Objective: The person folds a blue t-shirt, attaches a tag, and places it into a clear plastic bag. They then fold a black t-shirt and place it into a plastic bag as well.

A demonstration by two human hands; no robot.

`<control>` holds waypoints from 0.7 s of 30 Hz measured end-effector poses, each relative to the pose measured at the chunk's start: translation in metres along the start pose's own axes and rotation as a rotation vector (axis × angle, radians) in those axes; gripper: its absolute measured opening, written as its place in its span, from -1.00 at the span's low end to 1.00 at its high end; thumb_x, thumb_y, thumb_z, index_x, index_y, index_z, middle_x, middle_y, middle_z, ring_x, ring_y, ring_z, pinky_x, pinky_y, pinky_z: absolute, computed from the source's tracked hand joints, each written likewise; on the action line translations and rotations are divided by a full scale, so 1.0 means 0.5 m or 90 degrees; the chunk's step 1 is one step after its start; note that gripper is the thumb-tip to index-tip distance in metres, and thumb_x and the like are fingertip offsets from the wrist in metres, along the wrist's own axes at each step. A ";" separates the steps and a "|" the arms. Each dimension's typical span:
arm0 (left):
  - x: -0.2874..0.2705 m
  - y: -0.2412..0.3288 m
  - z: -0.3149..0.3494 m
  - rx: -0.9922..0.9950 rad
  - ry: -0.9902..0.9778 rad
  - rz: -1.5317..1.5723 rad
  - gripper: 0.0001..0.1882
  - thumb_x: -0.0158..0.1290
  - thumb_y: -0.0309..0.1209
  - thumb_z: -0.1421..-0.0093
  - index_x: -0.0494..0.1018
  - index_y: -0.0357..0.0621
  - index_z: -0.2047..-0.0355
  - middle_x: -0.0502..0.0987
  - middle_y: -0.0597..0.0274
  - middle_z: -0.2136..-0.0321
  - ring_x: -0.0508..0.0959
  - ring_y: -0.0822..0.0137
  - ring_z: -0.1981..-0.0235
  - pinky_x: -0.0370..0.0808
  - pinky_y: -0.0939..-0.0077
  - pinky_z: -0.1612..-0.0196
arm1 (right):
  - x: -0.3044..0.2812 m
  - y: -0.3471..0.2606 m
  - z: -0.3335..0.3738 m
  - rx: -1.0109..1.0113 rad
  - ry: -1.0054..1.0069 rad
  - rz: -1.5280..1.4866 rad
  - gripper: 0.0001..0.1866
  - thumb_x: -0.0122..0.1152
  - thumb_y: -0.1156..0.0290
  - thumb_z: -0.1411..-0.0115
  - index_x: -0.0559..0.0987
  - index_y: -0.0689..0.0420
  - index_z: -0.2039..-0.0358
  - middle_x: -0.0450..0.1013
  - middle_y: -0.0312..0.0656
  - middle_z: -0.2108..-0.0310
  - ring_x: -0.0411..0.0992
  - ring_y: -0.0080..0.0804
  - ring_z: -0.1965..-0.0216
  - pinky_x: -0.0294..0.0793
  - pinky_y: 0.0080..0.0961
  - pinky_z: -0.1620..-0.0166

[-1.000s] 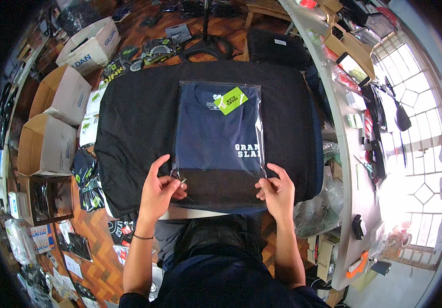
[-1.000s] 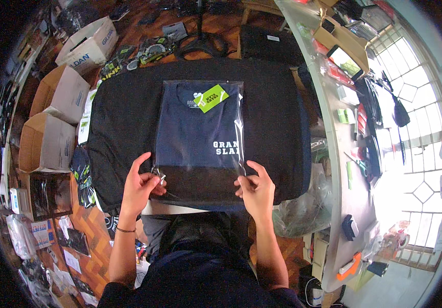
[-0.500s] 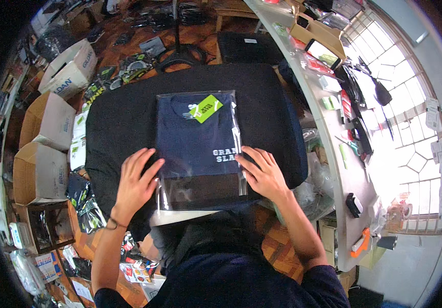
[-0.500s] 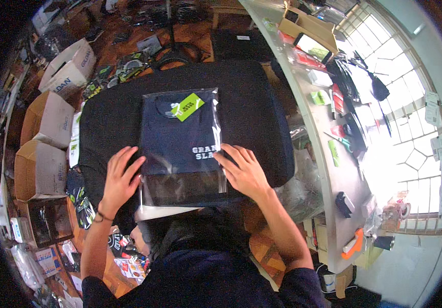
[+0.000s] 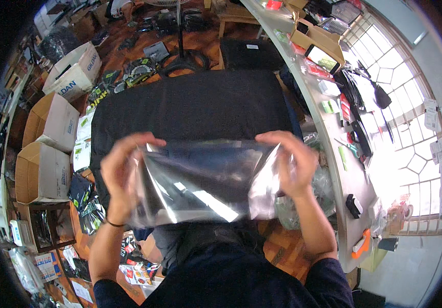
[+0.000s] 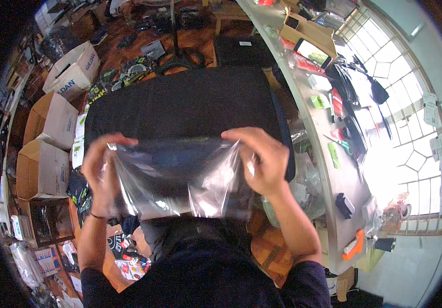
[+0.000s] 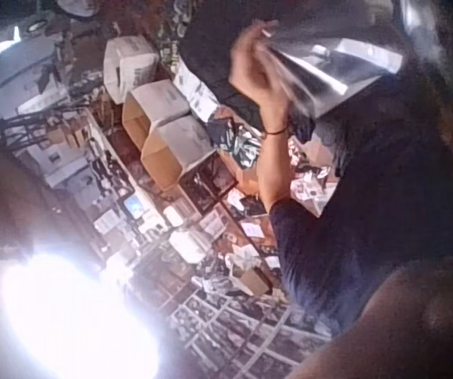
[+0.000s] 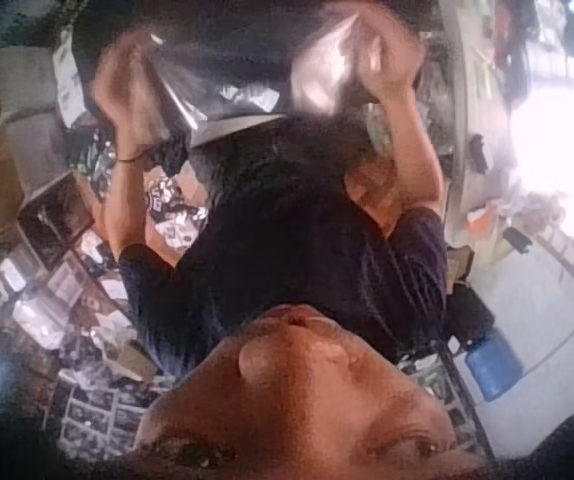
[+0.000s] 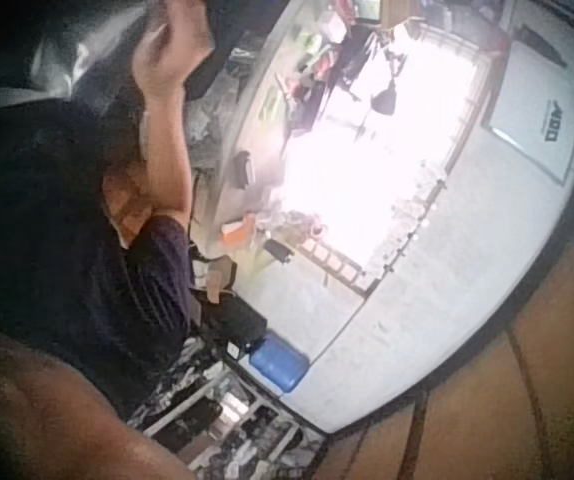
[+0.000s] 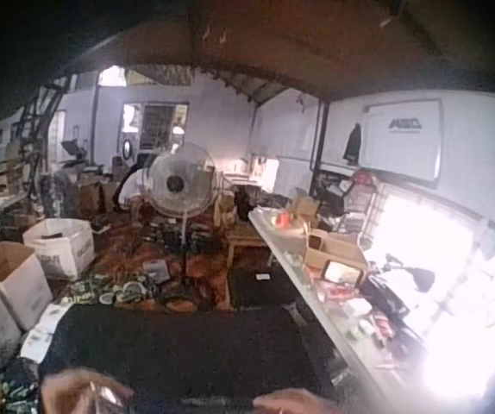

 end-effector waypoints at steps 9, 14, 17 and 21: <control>0.052 -0.101 -0.073 -0.319 -0.036 0.259 -0.71 0.04 -0.41 -0.51 0.58 -0.30 -0.11 0.58 0.43 0.26 0.48 0.65 0.35 0.38 0.73 0.31 | 0.011 0.137 -0.040 0.383 0.002 -0.229 -0.68 0.19 0.52 -0.44 0.62 0.20 -0.17 0.50 -0.47 0.33 0.31 -0.83 0.32 0.31 -0.76 0.24; 0.120 -0.304 0.006 -0.537 -0.034 0.149 -0.49 0.15 -0.44 -0.41 0.35 -0.35 -0.31 0.69 0.15 0.19 0.65 0.41 0.19 0.57 0.55 0.06 | 0.103 0.265 0.026 0.389 -0.069 0.164 -0.38 0.38 0.36 -0.28 0.45 0.28 -0.30 0.51 0.19 -0.17 0.55 0.08 -0.05 0.48 -0.12 -0.18; 0.124 -0.345 0.019 -0.422 0.009 0.128 -0.40 0.17 -0.44 -0.40 0.26 -0.39 -0.35 0.70 0.00 0.08 0.69 0.30 0.07 0.59 0.43 0.00 | 0.136 0.197 0.058 0.095 -0.045 0.198 -0.39 0.37 0.36 -0.26 0.46 0.22 -0.29 0.43 0.11 -0.27 0.38 0.15 -0.26 0.32 -0.03 -0.35; 0.128 -0.388 -0.022 -0.423 0.032 0.136 -0.39 0.18 -0.44 -0.40 0.23 -0.46 -0.34 0.69 -0.07 0.07 0.70 0.26 0.06 0.61 0.40 -0.05 | 0.234 0.111 0.100 0.018 -0.296 0.144 -0.42 0.36 0.18 -0.29 0.52 0.12 -0.27 0.33 0.03 -0.39 0.23 0.10 -0.42 0.22 0.03 -0.42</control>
Point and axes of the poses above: each hand's wrist, its own z-axis away from the middle knuckle, its own x-axis out of the palm, y = z × x, the point moved 4 cm from there along -z, towards the middle knuckle
